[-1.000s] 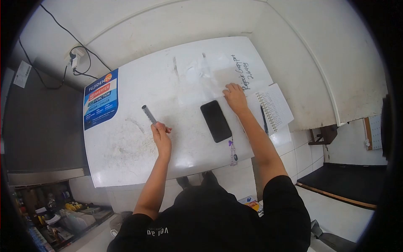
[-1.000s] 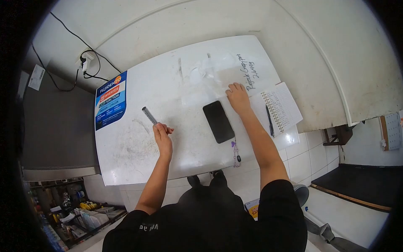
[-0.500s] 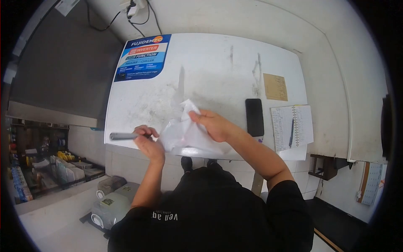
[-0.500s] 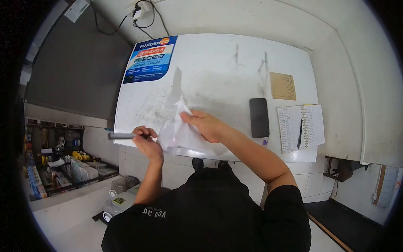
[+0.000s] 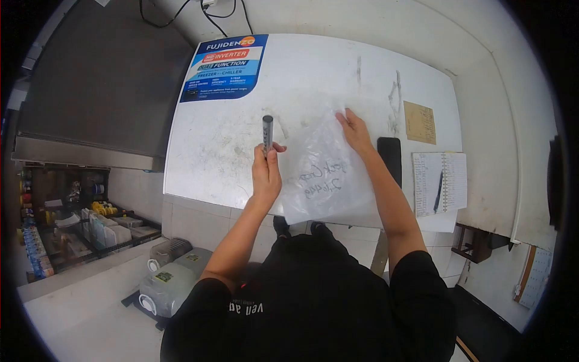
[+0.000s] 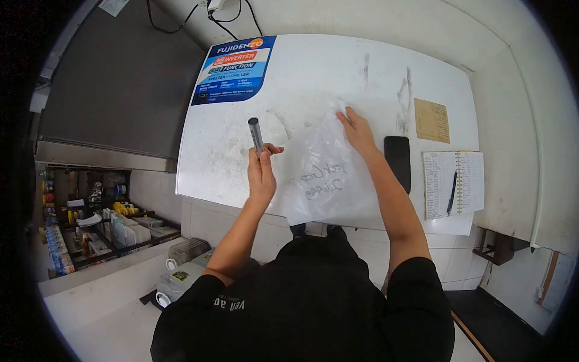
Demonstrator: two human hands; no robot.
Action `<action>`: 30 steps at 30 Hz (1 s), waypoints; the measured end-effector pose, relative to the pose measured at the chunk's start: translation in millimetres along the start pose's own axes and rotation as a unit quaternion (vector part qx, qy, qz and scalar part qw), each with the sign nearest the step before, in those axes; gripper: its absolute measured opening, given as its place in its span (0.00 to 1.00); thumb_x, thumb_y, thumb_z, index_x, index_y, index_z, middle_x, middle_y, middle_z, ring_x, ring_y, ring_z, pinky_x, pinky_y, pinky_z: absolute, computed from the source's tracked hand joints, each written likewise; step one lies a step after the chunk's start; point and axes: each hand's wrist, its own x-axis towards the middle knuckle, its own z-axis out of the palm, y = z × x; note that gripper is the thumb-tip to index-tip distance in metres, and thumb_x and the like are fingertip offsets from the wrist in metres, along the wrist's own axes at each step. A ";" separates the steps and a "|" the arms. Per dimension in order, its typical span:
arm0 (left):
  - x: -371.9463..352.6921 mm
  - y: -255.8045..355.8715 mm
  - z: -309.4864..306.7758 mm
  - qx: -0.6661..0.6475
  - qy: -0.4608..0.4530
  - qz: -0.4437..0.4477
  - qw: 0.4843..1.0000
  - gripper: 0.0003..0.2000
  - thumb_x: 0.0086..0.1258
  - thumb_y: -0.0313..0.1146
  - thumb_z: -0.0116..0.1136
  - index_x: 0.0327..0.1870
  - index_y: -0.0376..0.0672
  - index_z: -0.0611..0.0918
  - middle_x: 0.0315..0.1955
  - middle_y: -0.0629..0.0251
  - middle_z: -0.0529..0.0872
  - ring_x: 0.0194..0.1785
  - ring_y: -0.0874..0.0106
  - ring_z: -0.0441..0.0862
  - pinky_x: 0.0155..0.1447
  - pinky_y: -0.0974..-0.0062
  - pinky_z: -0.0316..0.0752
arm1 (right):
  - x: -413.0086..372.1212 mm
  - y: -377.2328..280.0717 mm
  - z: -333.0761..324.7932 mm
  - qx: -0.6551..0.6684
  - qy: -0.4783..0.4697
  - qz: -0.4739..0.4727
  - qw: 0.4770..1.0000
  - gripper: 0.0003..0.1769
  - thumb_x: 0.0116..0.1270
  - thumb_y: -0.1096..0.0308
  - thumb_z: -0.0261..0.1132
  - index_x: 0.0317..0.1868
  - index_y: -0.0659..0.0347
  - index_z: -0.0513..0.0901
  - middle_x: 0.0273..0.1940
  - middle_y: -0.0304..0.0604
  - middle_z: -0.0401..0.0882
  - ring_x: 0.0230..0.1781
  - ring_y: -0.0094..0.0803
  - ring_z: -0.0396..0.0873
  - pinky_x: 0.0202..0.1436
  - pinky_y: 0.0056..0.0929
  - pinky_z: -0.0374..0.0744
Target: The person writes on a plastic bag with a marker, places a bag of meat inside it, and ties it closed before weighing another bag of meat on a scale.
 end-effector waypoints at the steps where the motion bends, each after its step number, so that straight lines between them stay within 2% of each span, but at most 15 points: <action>1: 0.6 -7.6 6.5 -0.015 0.019 0.014 1.000 0.13 0.82 0.38 0.40 0.49 0.37 0.72 0.41 0.56 0.82 0.46 0.64 0.79 0.53 0.66 0.71 | -0.3 -17.2 -2.4 0.002 0.001 -0.001 1.000 0.27 0.78 0.55 0.57 0.63 0.72 0.73 0.52 0.42 0.81 0.50 0.25 0.75 0.57 0.23 0.73; 3: 8.7 -33.6 2.1 -0.006 0.045 -0.056 0.997 0.15 0.83 0.42 0.39 0.49 0.37 0.72 0.43 0.56 0.81 0.48 0.62 0.80 0.54 0.65 0.72 | -11.7 -51.6 -10.1 0.119 0.028 -0.078 0.989 0.26 0.79 0.54 0.55 0.63 0.70 0.74 0.54 0.40 0.80 0.52 0.25 0.74 0.59 0.23 0.72; 5: 17.5 -46.3 4.4 0.001 0.072 -0.131 0.989 0.17 0.83 0.45 0.38 0.50 0.38 0.71 0.45 0.56 0.80 0.51 0.61 0.80 0.56 0.64 0.72 | -18.7 -90.4 -23.7 0.165 0.029 -0.049 0.985 0.26 0.79 0.54 0.54 0.65 0.68 0.73 0.54 0.40 0.80 0.53 0.24 0.74 0.60 0.23 0.71; 7: 36.6 -50.2 11.1 -0.228 0.088 -0.323 0.914 0.21 0.83 0.51 0.36 0.54 0.39 0.69 0.51 0.56 0.76 0.55 0.60 0.79 0.57 0.63 0.74 | -11.6 -91.6 -33.5 0.210 0.034 -0.034 0.976 0.27 0.79 0.54 0.54 0.66 0.66 0.72 0.55 0.40 0.80 0.55 0.24 0.73 0.62 0.24 0.70; 10: 52.6 -70.5 32.2 -0.239 0.051 -0.320 0.915 0.23 0.82 0.53 0.37 0.55 0.38 0.68 0.52 0.57 0.74 0.55 0.62 0.79 0.57 0.65 0.75 | 1.1 -28.3 -50.0 0.112 0.076 -0.062 0.989 0.24 0.78 0.56 0.56 0.65 0.64 0.73 0.52 0.43 0.81 0.51 0.26 0.76 0.58 0.24 0.72; 13: 55.1 -81.0 54.9 -0.196 0.039 -0.324 0.925 0.24 0.81 0.54 0.38 0.50 0.36 0.69 0.48 0.57 0.75 0.50 0.66 0.80 0.54 0.69 0.75 | -4.5 3.2 -61.6 0.061 0.134 -0.008 0.989 0.29 0.77 0.53 0.57 0.70 0.62 0.68 0.61 0.52 0.76 0.58 0.33 0.76 0.61 0.28 0.72; 15: 53.4 -86.1 64.2 -0.145 -0.009 -0.290 0.946 0.24 0.82 0.53 0.39 0.48 0.35 0.71 0.45 0.58 0.76 0.43 0.69 0.76 0.48 0.72 0.73 | -10.0 12.0 -65.9 0.159 0.158 0.179 0.958 0.38 0.72 0.52 0.64 0.73 0.63 0.62 0.64 0.57 0.72 0.61 0.42 0.75 0.63 0.34 0.73; 16: 53.1 -88.0 66.5 -0.106 -0.021 -0.279 0.954 0.21 0.82 0.49 0.41 0.46 0.35 0.73 0.41 0.57 0.76 0.39 0.68 0.72 0.45 0.70 0.70 | -17.0 17.0 -63.0 0.159 0.160 0.186 0.956 0.38 0.72 0.52 0.64 0.73 0.63 0.62 0.64 0.57 0.72 0.61 0.42 0.75 0.63 0.34 0.73; 17: 49.3 -88.3 69.4 -0.106 -0.025 -0.282 0.953 0.21 0.82 0.49 0.41 0.46 0.35 0.73 0.41 0.57 0.76 0.39 0.68 0.72 0.45 0.70 0.70 | -22.3 21.1 -58.4 0.083 0.137 0.143 0.977 0.42 0.68 0.52 0.68 0.73 0.64 0.61 0.62 0.58 0.73 0.61 0.43 0.74 0.62 0.36 0.73; 19: 46.4 -82.0 74.8 0.074 0.081 -0.058 0.992 0.14 0.80 0.41 0.47 0.45 0.37 0.74 0.38 0.55 0.74 0.40 0.62 0.72 0.46 0.70 0.68 | -27.8 32.0 -48.7 0.004 0.114 0.100 0.989 0.46 0.64 0.52 0.72 0.73 0.65 0.60 0.60 0.58 0.74 0.60 0.45 0.74 0.62 0.38 0.74; 21: 43.1 -72.0 70.2 0.116 0.064 -0.028 0.991 0.11 0.77 0.37 0.51 0.46 0.37 0.74 0.39 0.54 0.75 0.43 0.59 0.72 0.49 0.67 0.67 | -24.9 38.8 -33.1 -0.110 0.217 -0.048 0.969 0.42 0.61 0.57 0.75 0.70 0.65 0.68 0.53 0.51 0.76 0.52 0.40 0.75 0.57 0.36 0.76; 22: 41.7 -67.7 64.3 0.162 0.048 0.001 0.986 0.09 0.74 0.34 0.56 0.46 0.38 0.75 0.41 0.53 0.75 0.46 0.56 0.72 0.52 0.64 0.66 | -29.7 19.3 -29.7 -0.108 0.214 -0.052 0.969 0.42 0.61 0.57 0.75 0.70 0.65 0.68 0.53 0.51 0.76 0.52 0.40 0.75 0.57 0.36 0.76; 24: 36.1 -61.5 62.9 0.231 0.039 0.088 0.968 0.11 0.70 0.33 0.59 0.47 0.39 0.75 0.44 0.53 0.76 0.49 0.56 0.72 0.55 0.61 0.65 | -55.2 -39.1 -19.6 -0.272 0.297 -0.216 0.889 0.36 0.61 0.57 0.76 0.64 0.66 0.74 0.45 0.45 0.79 0.43 0.32 0.78 0.46 0.29 0.78; 26: 22.7 -61.8 68.2 0.297 -0.021 0.187 0.936 0.16 0.64 0.34 0.65 0.49 0.40 0.77 0.50 0.55 0.76 0.56 0.57 0.72 0.61 0.51 0.59 | -67.8 -41.8 13.4 0.011 0.053 -0.043 0.998 0.28 0.62 0.55 0.74 0.54 0.68 0.80 0.32 0.41 0.79 0.30 0.25 0.78 0.30 0.26 0.76; 30: 11.2 -70.2 84.9 0.324 -0.095 0.214 0.917 0.16 0.64 0.37 0.65 0.49 0.41 0.78 0.52 0.56 0.76 0.57 0.56 0.71 0.63 0.55 0.60 | -61.2 -21.7 38.1 0.229 -0.082 0.094 0.965 0.22 0.65 0.54 0.73 0.45 0.66 0.83 0.22 0.34 0.75 0.17 0.17 0.70 0.20 0.18 0.67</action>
